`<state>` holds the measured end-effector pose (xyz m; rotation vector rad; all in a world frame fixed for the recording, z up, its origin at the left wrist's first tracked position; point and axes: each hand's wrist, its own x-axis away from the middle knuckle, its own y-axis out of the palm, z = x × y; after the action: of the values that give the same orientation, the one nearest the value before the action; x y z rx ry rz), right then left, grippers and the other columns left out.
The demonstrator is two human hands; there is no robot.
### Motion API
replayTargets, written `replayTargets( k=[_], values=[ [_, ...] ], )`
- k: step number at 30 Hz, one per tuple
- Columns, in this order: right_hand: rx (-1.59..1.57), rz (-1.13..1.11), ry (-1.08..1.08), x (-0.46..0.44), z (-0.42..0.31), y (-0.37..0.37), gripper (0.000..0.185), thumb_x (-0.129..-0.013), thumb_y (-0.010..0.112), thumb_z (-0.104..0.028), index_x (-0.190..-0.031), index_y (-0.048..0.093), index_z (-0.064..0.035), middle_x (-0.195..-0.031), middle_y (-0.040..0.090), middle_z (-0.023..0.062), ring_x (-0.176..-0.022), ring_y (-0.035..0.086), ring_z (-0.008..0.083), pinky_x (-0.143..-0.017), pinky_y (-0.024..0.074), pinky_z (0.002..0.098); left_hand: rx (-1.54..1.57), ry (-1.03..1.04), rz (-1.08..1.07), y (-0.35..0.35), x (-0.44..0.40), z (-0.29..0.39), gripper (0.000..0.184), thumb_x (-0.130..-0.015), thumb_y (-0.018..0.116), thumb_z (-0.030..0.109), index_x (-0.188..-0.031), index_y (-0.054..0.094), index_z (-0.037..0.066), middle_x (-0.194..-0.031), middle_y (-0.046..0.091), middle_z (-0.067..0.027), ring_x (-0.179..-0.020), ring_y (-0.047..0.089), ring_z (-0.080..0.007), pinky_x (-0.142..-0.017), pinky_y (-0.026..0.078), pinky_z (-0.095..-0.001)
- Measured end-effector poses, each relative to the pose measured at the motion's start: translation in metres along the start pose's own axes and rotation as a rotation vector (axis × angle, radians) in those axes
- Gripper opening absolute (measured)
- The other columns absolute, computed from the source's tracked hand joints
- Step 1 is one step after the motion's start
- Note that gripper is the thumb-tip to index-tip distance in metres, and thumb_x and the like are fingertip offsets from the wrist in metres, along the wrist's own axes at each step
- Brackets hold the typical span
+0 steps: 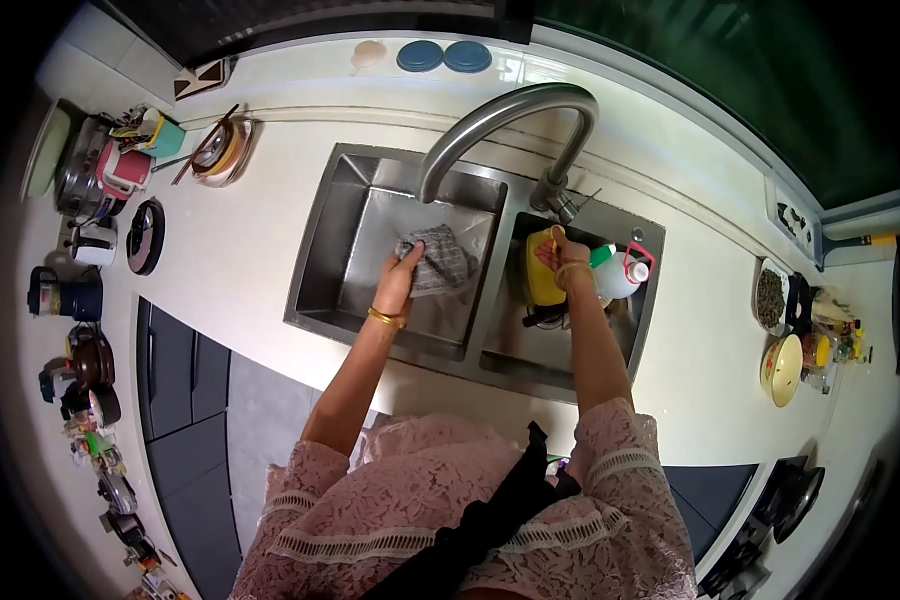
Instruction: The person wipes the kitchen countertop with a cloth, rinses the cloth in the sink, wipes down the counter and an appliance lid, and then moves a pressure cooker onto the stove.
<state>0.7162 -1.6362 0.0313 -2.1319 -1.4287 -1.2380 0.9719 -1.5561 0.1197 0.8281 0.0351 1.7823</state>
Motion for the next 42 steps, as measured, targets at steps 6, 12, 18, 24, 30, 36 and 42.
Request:
replayTargets(
  k=[6,12,18,24,30,36,42],
  values=[
    [-0.027,-0.043,-0.042,-0.009,0.022,0.002,0.03,-0.071,0.061,-0.024,-0.064,0.049,0.0023,-0.06,0.053,0.0121,-0.05,0.056,0.0262,-0.046,0.0497,0.0343,0.035,-0.027,0.038,-0.001,0.012,0.001,0.029,-0.077,0.053,0.016,-0.097,0.047,-0.004,-0.091,0.054,-0.0091,-0.082,0.053,-0.0174,-0.072,0.042,-0.0284],
    [0.103,0.037,-0.096,0.01,0.019,0.01,0.031,-0.071,0.061,-0.027,-0.059,0.047,-0.0019,-0.059,0.051,0.0094,-0.048,0.052,0.0223,-0.05,0.0496,0.0355,0.017,-0.015,-0.022,-0.017,0.019,0.002,0.03,-0.078,0.052,0.02,-0.095,0.049,-0.004,-0.088,0.056,-0.0093,-0.079,0.055,-0.0172,-0.067,0.044,-0.0277],
    [-0.012,-0.225,-0.152,0.027,0.028,-0.017,0.023,-0.074,0.057,-0.021,-0.084,0.053,-0.0006,-0.07,0.056,0.0093,-0.062,0.056,0.0211,-0.057,0.0496,0.0297,-0.271,0.11,0.166,-0.028,0.018,-0.007,0.057,-0.068,0.061,0.039,-0.105,0.047,-0.002,-0.102,0.051,-0.0088,-0.095,0.045,-0.0176,-0.084,0.033,-0.0295],
    [0.372,-0.744,-0.584,0.137,0.068,0.077,0.04,-0.085,0.036,-0.03,-0.11,0.042,0.0011,-0.109,0.046,0.0147,-0.102,0.044,0.0233,-0.088,0.0325,0.0327,0.293,-0.109,-0.142,-0.005,0.018,-0.023,0.055,-0.077,0.045,0.045,-0.11,0.042,0.001,-0.103,0.05,-0.0111,-0.098,0.045,-0.0194,-0.082,0.036,-0.0332],
    [0.581,-0.717,-0.367,0.102,0.077,0.115,0.075,-0.079,0.023,-0.057,-0.127,0.008,-0.0014,-0.131,0.013,0.0129,-0.12,0.016,0.0217,-0.097,0.0112,0.0293,0.295,-0.039,-0.135,0.013,0.033,-0.028,0.037,-0.08,0.048,0.034,-0.103,0.046,0.005,-0.097,0.051,-0.0025,-0.087,0.048,-0.0119,-0.075,0.039,-0.028],
    [1.09,-0.59,-1.196,-0.012,0.027,0.045,0.045,-0.084,0.033,-0.03,-0.117,0.033,0.0001,-0.119,0.036,0.013,-0.109,0.035,0.0226,-0.091,0.0255,0.0316,0.169,0.078,-0.127,0.02,0.026,-0.011,0.036,-0.082,0.045,0.028,-0.109,0.042,0.004,-0.098,0.05,-0.0057,-0.081,0.05,-0.0144,-0.065,0.042,-0.0276],
    [1.486,0.284,-1.383,-0.001,-0.074,0.01,0.031,-0.077,0.046,-0.011,-0.104,0.046,0.0043,-0.104,0.048,0.0183,-0.1,0.042,0.0298,-0.084,0.036,0.0341,-0.382,0.373,0.104,0.019,0.012,0.029,0.037,-0.079,0.048,0.028,-0.102,0.045,0.0,-0.091,0.055,-0.0154,-0.081,0.052,-0.017,-0.065,0.042,-0.0273]
  ],
)
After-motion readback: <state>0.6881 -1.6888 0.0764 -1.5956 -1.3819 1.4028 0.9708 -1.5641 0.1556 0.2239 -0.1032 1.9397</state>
